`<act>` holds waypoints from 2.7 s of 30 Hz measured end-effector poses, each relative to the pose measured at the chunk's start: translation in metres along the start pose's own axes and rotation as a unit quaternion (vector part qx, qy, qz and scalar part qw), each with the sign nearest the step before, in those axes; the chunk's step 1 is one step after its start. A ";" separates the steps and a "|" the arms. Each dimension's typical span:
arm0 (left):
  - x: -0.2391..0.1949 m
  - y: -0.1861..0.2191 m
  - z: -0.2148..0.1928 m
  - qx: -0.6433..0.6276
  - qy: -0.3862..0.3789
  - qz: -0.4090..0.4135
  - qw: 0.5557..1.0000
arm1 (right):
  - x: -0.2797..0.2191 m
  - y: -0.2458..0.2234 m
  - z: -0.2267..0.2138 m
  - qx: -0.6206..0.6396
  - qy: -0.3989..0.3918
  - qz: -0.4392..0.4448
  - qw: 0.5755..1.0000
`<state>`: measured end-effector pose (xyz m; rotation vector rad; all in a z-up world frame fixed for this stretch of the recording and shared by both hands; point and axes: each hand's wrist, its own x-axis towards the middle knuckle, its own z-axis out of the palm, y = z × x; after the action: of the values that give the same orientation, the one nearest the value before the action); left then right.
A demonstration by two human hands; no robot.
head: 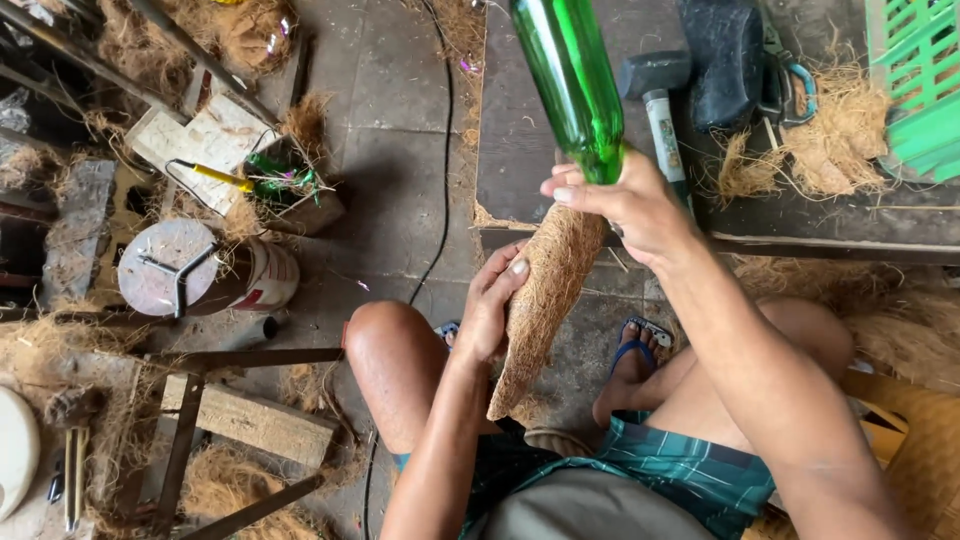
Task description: The person uses a hairdryer to heat a coconut fiber slipper, then hammers and rubs it with a green bottle to shape and smooth the surface. The slipper is repeatedly inspected and adjusted by hand throughout the process.
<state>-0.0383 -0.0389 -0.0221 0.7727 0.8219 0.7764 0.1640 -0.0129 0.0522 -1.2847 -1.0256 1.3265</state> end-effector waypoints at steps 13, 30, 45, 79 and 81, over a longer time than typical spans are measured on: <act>-0.014 -0.003 -0.028 -0.301 -0.047 -0.162 0.938 | -0.008 -0.041 -0.059 0.030 0.170 -0.088 0.981; -0.024 -0.026 -0.012 -0.399 0.000 -0.047 0.916 | -0.115 0.080 -0.025 -0.162 0.023 -0.312 0.936; -0.005 0.009 0.000 -0.377 0.061 0.012 0.924 | -0.047 0.078 -0.045 0.108 0.107 -0.071 0.986; 0.024 0.010 -0.011 -0.305 0.065 -0.005 0.950 | -0.079 0.060 0.002 -0.334 0.137 -0.209 0.909; 0.026 0.006 -0.014 -0.319 0.048 -0.005 0.947 | -0.083 0.089 0.005 -0.424 0.060 -0.294 0.854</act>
<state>-0.0401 -0.0111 -0.0325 0.1528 0.6020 1.0055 0.1474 -0.1085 -0.0216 -1.4525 -1.8339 0.2829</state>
